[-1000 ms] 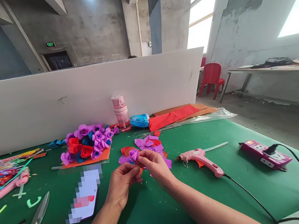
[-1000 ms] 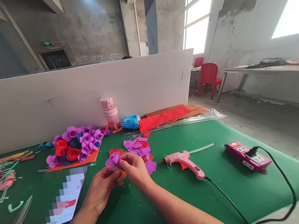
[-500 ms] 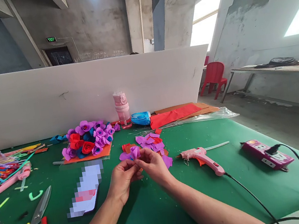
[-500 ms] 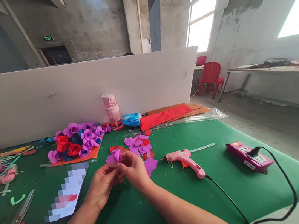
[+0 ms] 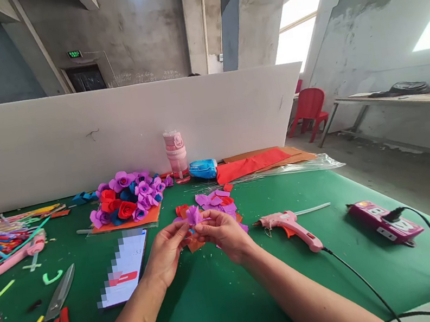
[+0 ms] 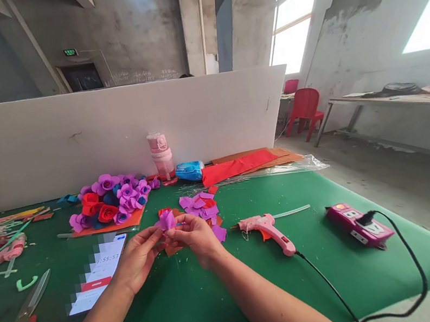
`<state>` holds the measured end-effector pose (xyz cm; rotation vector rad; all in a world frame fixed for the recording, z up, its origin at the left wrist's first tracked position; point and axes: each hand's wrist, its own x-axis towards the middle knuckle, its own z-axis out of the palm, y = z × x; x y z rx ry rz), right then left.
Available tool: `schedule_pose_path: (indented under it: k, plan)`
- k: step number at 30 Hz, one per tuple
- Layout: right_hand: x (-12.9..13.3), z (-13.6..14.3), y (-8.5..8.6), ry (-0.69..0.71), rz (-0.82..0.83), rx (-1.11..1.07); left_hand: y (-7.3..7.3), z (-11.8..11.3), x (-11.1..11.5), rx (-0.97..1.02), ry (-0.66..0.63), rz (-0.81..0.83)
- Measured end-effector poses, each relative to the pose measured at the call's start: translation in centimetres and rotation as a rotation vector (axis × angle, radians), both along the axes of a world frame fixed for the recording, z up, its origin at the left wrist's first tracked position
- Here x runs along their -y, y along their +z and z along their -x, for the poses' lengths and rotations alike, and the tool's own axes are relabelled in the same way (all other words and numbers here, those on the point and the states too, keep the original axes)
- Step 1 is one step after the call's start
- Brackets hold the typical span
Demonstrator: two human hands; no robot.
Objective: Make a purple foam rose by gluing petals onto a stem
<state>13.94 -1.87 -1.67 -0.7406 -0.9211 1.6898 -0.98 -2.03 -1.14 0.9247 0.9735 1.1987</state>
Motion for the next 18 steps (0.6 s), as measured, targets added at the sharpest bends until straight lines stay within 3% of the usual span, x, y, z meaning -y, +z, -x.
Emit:
schedule_pose_path:
  k: [4,18]
  plan:
    - [0.28,0.14,-0.03,0.027,0.026,-0.020,0.16,-0.20,0.21,0.005,-0.056,-0.011]
    - [0.29,0.19,-0.24,0.027,0.005,-0.020,-0.07,-0.15,0.13,0.014,-0.034,-0.011]
